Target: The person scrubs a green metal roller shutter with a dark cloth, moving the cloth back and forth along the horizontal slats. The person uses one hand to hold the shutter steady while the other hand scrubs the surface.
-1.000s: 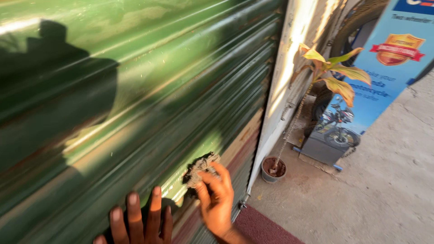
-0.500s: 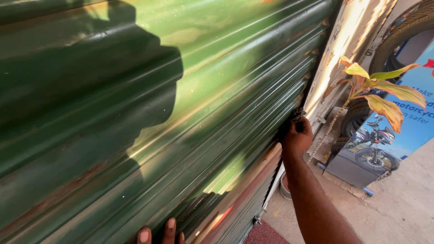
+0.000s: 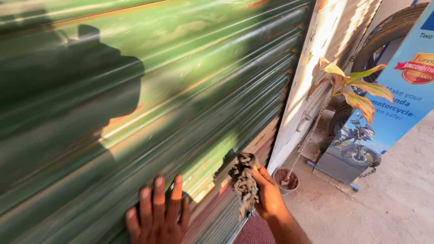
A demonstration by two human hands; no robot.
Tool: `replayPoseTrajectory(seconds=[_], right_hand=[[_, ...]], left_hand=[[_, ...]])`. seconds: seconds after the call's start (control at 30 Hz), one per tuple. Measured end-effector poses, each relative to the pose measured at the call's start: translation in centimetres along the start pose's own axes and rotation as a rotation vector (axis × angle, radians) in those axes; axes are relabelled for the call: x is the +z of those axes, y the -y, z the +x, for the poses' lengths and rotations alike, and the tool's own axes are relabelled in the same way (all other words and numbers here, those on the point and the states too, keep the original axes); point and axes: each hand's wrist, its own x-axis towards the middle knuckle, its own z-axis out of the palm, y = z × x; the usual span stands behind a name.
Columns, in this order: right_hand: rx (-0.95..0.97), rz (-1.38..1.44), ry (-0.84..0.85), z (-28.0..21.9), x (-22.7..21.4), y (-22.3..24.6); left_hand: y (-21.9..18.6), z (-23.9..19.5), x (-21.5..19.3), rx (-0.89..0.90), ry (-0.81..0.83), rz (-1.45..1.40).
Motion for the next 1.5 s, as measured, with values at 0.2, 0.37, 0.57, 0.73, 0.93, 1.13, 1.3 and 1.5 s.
replayPoseTrajectory(seconds=[0.2,0.37,0.57,0.73,0.93,1.13,1.3,1.5], right_hand=[[0.269,0.136,-0.138,-10.4,3.6,-1.7],[0.244,0.072,-0.081,-14.7,6.0,-7.1],[0.057,-1.208,0.035,-22.1,7.5,-15.6],[-0.338,-1.475,0.037,-28.2,8.2,-21.6],[-0.337,-1.182,0.22,-29.5,9.9,-22.3],[-0.357,-1.145,0.369,-30.7,10.5,-14.3],[-0.566,-1.31,0.392,-26.7,10.9,-8.0],[-0.456,-0.898,0.588,-28.5,9.9,-10.0]], left_hand=[[-2.6,-1.6,-6.4,-0.226,0.19,-0.664],[-6.7,-5.1,-9.9,-0.963,0.401,-1.563],[-5.2,-9.9,-10.4,-1.586,0.708,-1.588],[-5.0,-13.1,-6.8,-1.462,1.129,-1.211],[-5.3,-15.9,-5.3,-0.863,1.434,-0.718],[-6.8,-13.7,-3.1,-0.698,1.252,-0.769],[-9.0,-9.1,0.1,-0.591,0.995,-0.88],[-9.2,-4.0,2.5,-0.636,0.898,-1.007]])
